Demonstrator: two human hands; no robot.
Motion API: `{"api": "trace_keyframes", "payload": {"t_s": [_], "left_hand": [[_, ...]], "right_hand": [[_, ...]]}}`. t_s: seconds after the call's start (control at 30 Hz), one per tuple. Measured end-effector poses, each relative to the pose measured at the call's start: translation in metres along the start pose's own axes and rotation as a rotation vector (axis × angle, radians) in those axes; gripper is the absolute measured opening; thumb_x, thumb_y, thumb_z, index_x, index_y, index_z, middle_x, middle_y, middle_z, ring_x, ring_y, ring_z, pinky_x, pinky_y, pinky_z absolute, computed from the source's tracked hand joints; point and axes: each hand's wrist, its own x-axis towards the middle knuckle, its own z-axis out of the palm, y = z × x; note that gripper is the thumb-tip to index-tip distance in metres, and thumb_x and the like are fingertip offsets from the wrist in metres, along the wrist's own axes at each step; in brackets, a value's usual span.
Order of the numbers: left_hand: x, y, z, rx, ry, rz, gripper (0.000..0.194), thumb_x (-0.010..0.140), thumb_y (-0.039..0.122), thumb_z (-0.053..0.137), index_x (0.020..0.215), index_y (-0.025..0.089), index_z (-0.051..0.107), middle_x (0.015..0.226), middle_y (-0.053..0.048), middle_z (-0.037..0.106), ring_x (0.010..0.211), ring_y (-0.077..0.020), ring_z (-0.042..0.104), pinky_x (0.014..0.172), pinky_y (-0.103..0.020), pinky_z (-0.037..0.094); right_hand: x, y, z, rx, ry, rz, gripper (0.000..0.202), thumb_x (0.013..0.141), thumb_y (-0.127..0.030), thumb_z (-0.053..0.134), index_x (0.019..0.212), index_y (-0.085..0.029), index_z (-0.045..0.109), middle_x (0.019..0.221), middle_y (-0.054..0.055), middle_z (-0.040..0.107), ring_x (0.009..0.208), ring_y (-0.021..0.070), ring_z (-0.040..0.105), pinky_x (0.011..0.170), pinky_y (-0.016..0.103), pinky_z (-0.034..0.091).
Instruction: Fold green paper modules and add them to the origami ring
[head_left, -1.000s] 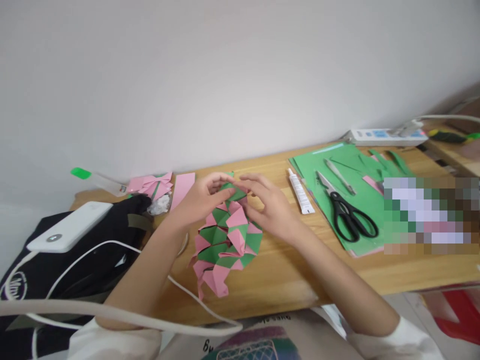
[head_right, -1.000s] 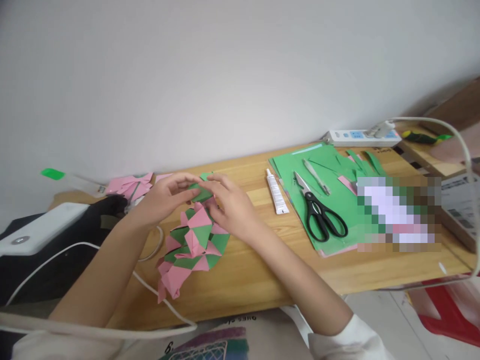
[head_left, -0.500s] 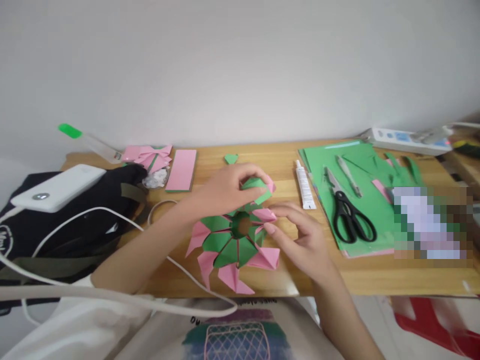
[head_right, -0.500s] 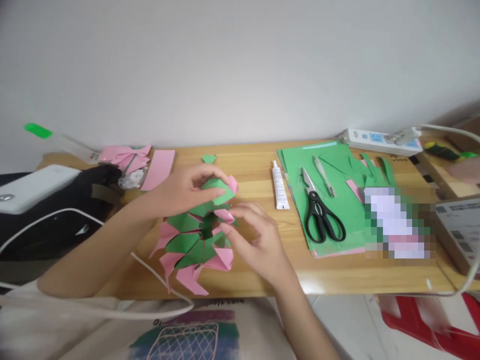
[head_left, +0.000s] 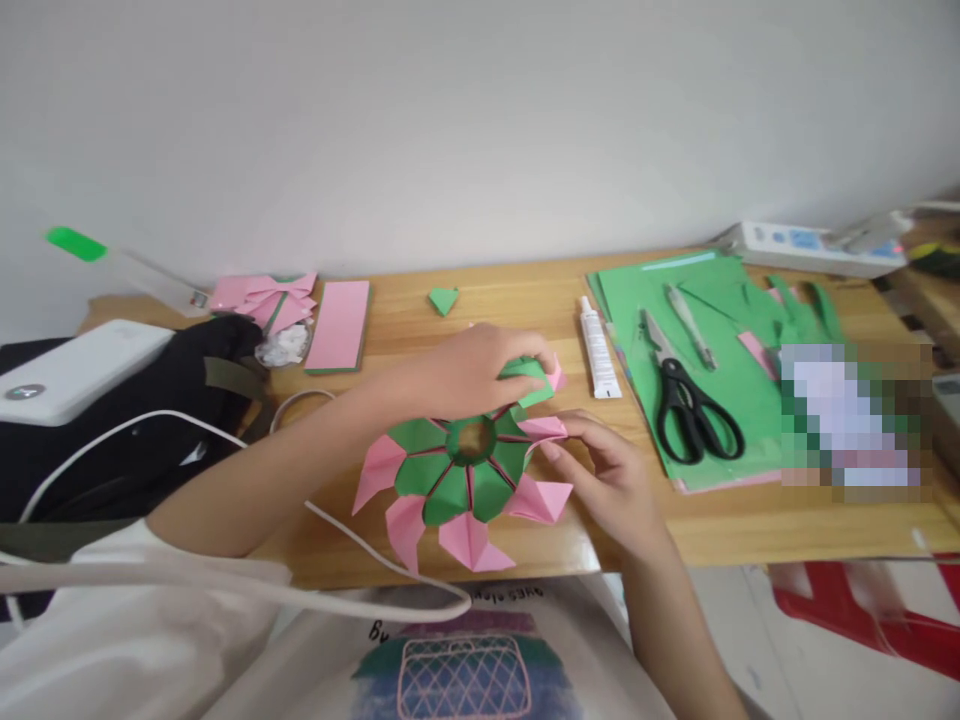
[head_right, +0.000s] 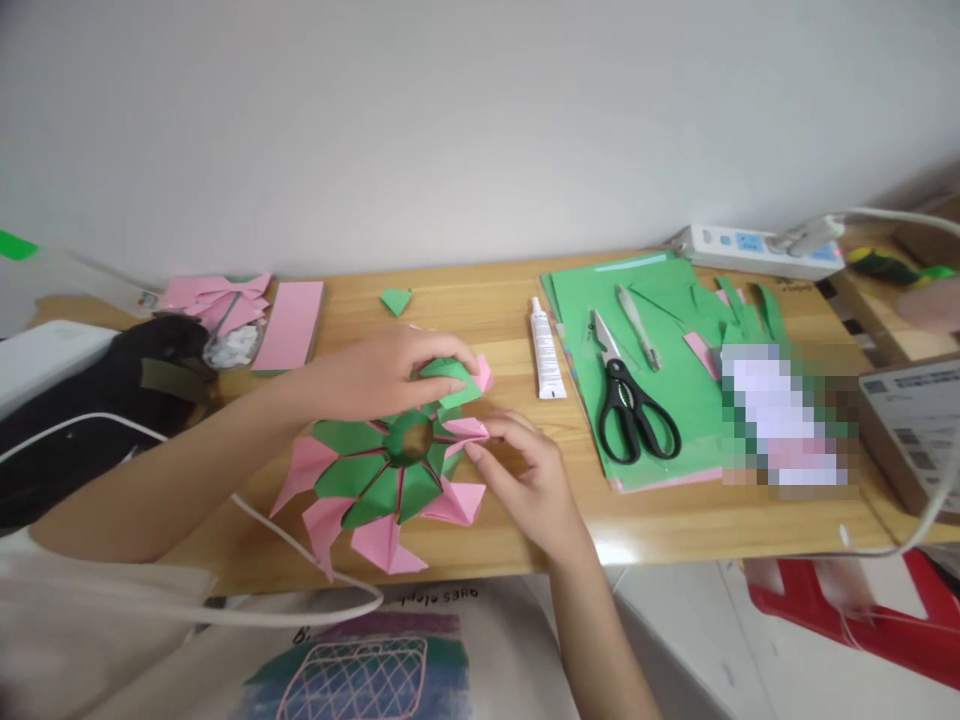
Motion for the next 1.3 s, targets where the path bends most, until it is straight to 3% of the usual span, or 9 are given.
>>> {"api": "trace_keyframes", "payload": {"t_s": [0.17, 0.27, 0.4, 0.6, 0.8, 0.97, 1.3], "left_hand": [[-0.005, -0.002, -0.004, 0.080, 0.007, 0.059, 0.024, 0.089, 0.023, 0.049, 0.106, 0.021, 0.067, 0.096, 0.002, 0.072, 0.082, -0.0138, 0.061, 0.077, -0.025, 0.043], [-0.011, -0.005, -0.005, 0.130, -0.035, 0.028, 0.024, 0.089, 0.024, 0.050, 0.106, 0.020, 0.067, 0.090, 0.001, 0.070, 0.085, -0.0162, 0.061, 0.076, -0.026, 0.043], [-0.019, -0.013, -0.002, 0.071, -0.043, -0.013, 0.025, 0.089, 0.028, 0.052, 0.109, 0.023, 0.066, 0.094, 0.002, 0.071, 0.083, -0.0159, 0.062, 0.074, -0.026, 0.044], [-0.031, -0.024, 0.002, 0.025, -0.015, 0.012, 0.021, 0.091, 0.032, 0.053, 0.105, 0.026, 0.068, 0.096, 0.003, 0.073, 0.083, -0.0153, 0.063, 0.084, -0.029, 0.044], [-0.044, -0.024, 0.005, 0.044, -0.001, -0.034, 0.021, 0.091, 0.027, 0.049, 0.102, 0.024, 0.066, 0.099, 0.002, 0.072, 0.086, -0.0153, 0.064, 0.077, -0.027, 0.046], [-0.051, -0.024, 0.011, 0.104, 0.065, 0.139, 0.027, 0.094, 0.017, 0.044, 0.109, 0.025, 0.065, 0.107, 0.000, 0.069, 0.097, -0.0150, 0.062, 0.086, -0.026, 0.047], [-0.058, -0.018, 0.009, 0.303, 0.064, 0.202, 0.024, 0.093, 0.028, 0.053, 0.114, 0.023, 0.062, 0.116, -0.008, 0.060, 0.106, -0.0230, 0.058, 0.093, -0.037, 0.046]], "right_hand": [[0.010, -0.009, -0.003, -0.154, -0.144, -0.124, 0.025, 0.091, -0.020, 0.059, 0.113, -0.027, 0.068, 0.108, 0.005, 0.065, 0.106, 0.0185, 0.061, 0.092, 0.034, 0.050], [0.017, -0.013, -0.004, -0.253, -0.215, -0.190, 0.023, 0.093, -0.020, 0.057, 0.111, -0.025, 0.069, 0.102, 0.006, 0.062, 0.101, 0.0182, 0.060, 0.086, 0.033, 0.051], [0.019, -0.014, -0.004, -0.324, -0.267, -0.199, 0.020, 0.095, -0.022, 0.052, 0.107, -0.021, 0.069, 0.097, 0.008, 0.063, 0.093, 0.0187, 0.061, 0.079, 0.032, 0.052], [0.019, -0.012, 0.002, -0.339, -0.357, -0.187, 0.023, 0.099, -0.024, 0.046, 0.111, -0.022, 0.065, 0.097, 0.005, 0.070, 0.090, 0.0173, 0.064, 0.077, 0.031, 0.051], [0.017, -0.015, 0.006, -0.462, -0.343, -0.256, 0.024, 0.099, -0.021, 0.044, 0.109, -0.020, 0.065, 0.097, 0.007, 0.071, 0.087, 0.0181, 0.064, 0.075, 0.031, 0.051], [0.010, -0.015, 0.008, -0.540, -0.316, -0.267, 0.023, 0.098, -0.019, 0.044, 0.107, -0.017, 0.065, 0.096, 0.008, 0.072, 0.088, 0.0208, 0.065, 0.077, 0.034, 0.050], [0.001, -0.015, 0.015, -0.598, -0.204, -0.272, 0.025, 0.098, -0.019, 0.042, 0.099, -0.017, 0.067, 0.077, 0.006, 0.067, 0.073, 0.0195, 0.061, 0.066, 0.032, 0.048]]}}
